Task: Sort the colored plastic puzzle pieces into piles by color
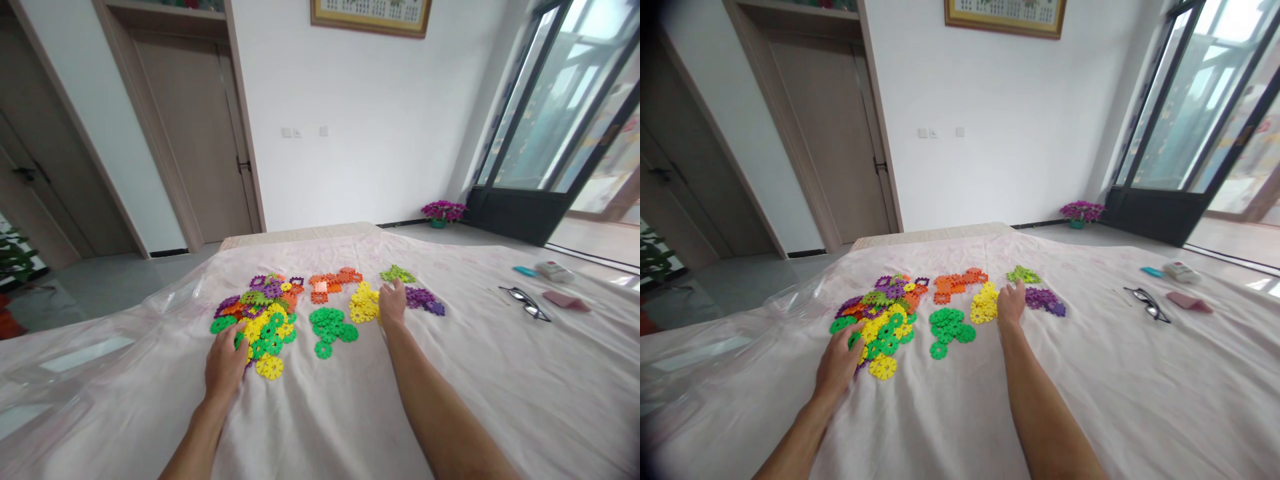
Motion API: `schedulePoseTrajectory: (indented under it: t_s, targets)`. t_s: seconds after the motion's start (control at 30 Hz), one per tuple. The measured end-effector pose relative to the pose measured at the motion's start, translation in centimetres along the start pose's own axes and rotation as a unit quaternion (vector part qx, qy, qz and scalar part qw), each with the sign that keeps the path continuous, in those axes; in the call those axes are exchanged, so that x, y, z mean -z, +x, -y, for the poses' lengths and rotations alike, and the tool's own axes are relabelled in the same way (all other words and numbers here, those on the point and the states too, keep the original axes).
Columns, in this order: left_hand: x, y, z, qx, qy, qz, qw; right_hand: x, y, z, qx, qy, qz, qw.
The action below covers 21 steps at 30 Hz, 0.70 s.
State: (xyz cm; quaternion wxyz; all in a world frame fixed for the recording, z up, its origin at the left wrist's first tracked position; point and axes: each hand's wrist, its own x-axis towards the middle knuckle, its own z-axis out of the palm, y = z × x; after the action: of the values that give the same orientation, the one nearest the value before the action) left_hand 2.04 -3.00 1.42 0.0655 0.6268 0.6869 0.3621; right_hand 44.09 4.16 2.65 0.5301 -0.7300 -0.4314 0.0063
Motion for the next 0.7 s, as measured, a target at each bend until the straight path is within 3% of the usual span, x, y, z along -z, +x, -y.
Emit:
schedulePoseTrajectory:
  t_s: [0.13, 0.33, 0.5, 0.7]
  targets:
    - [0.0, 0.0, 0.0, -0.001, -0.004, 0.004, 1.0, -0.4, -1.0, 0.2, 0.017, -0.081, 0.045, 0.996]
    - [0.1, -0.1, 0.0, -0.001, -0.012, -0.004, 1.0, -0.5, -1.4, 1.3, 0.119, -0.244, 0.161, 0.949]
    - [0.0, 0.0, 0.0, -0.009, -0.016, -0.009, 1.0, -0.7, -1.4, 1.5, 0.16, -0.286, 0.223, 0.918]
    - [0.1, 0.0, 0.0, -0.011, -0.017, -0.008, 1.0, 0.0, -1.3, 2.3, 0.174, -0.304, 0.242, 0.905]
